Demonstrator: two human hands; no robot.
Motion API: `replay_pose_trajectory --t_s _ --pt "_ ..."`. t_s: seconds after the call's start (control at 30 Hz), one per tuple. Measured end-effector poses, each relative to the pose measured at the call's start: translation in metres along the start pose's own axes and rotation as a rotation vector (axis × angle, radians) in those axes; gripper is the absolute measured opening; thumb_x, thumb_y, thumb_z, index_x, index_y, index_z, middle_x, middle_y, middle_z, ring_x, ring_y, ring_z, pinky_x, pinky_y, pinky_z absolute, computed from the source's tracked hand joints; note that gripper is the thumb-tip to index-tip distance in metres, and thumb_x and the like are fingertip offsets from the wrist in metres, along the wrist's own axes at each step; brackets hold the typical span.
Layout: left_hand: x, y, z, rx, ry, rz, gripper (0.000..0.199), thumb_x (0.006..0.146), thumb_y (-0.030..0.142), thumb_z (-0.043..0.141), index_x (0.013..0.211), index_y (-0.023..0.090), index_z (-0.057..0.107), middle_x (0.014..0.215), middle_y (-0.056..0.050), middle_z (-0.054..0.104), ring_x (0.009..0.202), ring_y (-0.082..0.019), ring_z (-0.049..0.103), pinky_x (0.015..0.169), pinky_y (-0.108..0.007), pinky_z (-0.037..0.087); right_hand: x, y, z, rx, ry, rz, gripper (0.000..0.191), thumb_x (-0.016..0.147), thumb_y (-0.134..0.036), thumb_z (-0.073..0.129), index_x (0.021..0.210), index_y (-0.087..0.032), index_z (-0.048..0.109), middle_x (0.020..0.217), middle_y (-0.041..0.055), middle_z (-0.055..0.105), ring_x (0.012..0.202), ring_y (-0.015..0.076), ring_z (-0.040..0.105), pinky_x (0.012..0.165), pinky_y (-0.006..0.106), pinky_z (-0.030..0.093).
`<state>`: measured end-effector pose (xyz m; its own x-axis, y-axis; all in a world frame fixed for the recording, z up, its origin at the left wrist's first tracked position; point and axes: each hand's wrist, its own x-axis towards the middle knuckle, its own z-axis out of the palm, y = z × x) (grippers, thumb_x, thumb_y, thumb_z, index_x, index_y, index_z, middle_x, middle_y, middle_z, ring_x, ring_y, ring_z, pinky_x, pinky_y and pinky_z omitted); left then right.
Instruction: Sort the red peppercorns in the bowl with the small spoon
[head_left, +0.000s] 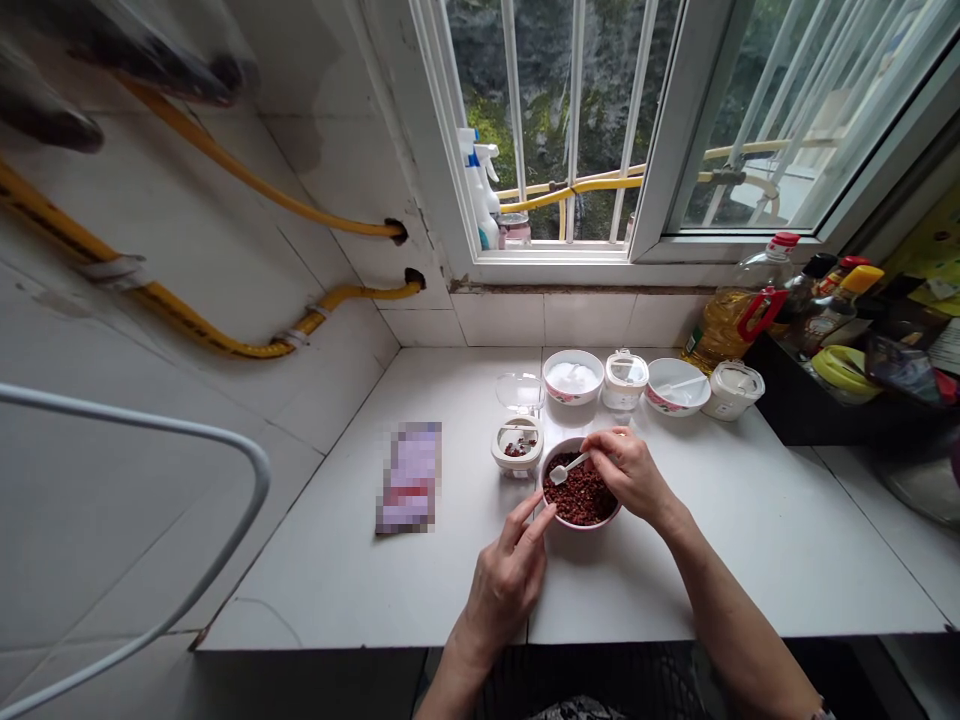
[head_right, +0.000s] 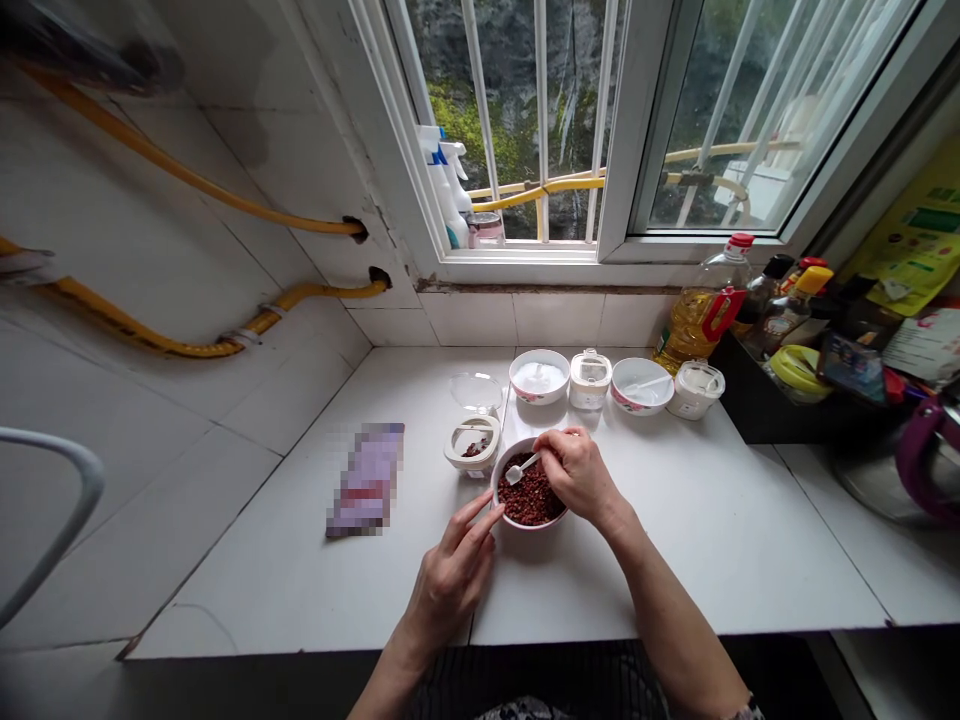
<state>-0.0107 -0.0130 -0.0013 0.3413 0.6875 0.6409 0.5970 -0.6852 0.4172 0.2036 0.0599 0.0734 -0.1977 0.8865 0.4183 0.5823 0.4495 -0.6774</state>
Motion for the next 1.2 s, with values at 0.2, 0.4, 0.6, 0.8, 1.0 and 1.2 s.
replay_pose_trajectory --t_s 0.2,0.4,0.6,0.8,1.0,1.2 --pt "-0.0002 -0.0001 -0.0001 0.000 0.000 0.002 0.053 0.094 0.000 0.043 0.143 0.020 0.046 0.139 -0.015 0.056 0.125 -0.022 0.062 0.092 -0.027 0.060 0.0025 -0.0054 0.0029 0.178 -0.055 0.189 0.018 0.083 -0.017 0.050 0.074 -0.021 0.065 0.067 0.0014 0.069 0.069 0.0190 0.064 0.074 0.033 0.050" --pt "0.0006 0.0006 0.0003 -0.003 0.011 0.009 0.052 0.094 0.000 0.043 0.143 0.019 0.046 0.138 -0.015 0.057 0.126 -0.022 0.061 0.093 -0.026 0.059 0.0038 -0.0030 0.0002 0.452 -0.060 0.425 0.013 0.078 -0.026 0.053 0.077 -0.020 0.064 0.061 0.0000 0.067 0.058 0.0163 0.061 0.060 0.028 0.049" --pt "0.0009 0.0012 -0.0001 0.006 0.004 0.000 0.053 0.094 0.000 0.043 0.143 0.020 0.045 0.138 -0.015 0.057 0.126 -0.022 0.061 0.093 -0.027 0.059 0.0052 -0.0065 0.0007 0.346 -0.050 0.316 0.013 0.078 -0.023 0.052 0.073 -0.020 0.064 0.059 -0.0004 0.067 0.057 0.0160 0.061 0.062 0.028 0.049" --pt "-0.0001 0.0005 0.0002 0.001 0.002 -0.003 0.055 0.094 0.000 0.043 0.145 0.022 0.044 0.139 -0.014 0.057 0.125 -0.022 0.062 0.092 -0.028 0.060 0.0036 -0.0097 0.0029 0.351 -0.099 0.253 0.016 0.077 -0.016 0.049 0.072 -0.020 0.064 0.059 -0.0006 0.068 0.057 0.0156 0.063 0.064 0.028 0.052" --pt "-0.0010 -0.0002 0.0004 0.000 0.001 -0.004 0.056 0.094 0.000 0.043 0.145 0.022 0.043 0.140 -0.014 0.056 0.126 -0.022 0.061 0.093 -0.028 0.060 0.0027 -0.0083 0.0015 0.346 -0.125 0.242 0.017 0.077 -0.013 0.051 0.071 -0.020 0.064 0.057 -0.0015 0.066 0.055 0.0145 0.061 0.059 0.026 0.050" --pt "0.0001 0.0006 -0.0002 0.005 0.004 0.009 0.054 0.093 -0.001 0.044 0.143 0.019 0.045 0.139 -0.015 0.056 0.126 -0.021 0.060 0.093 -0.025 0.059 0.0032 -0.0088 -0.0005 0.443 -0.132 0.335 0.013 0.077 -0.018 0.052 0.071 -0.020 0.064 0.056 -0.0016 0.066 0.054 0.0146 0.061 0.058 0.026 0.050"
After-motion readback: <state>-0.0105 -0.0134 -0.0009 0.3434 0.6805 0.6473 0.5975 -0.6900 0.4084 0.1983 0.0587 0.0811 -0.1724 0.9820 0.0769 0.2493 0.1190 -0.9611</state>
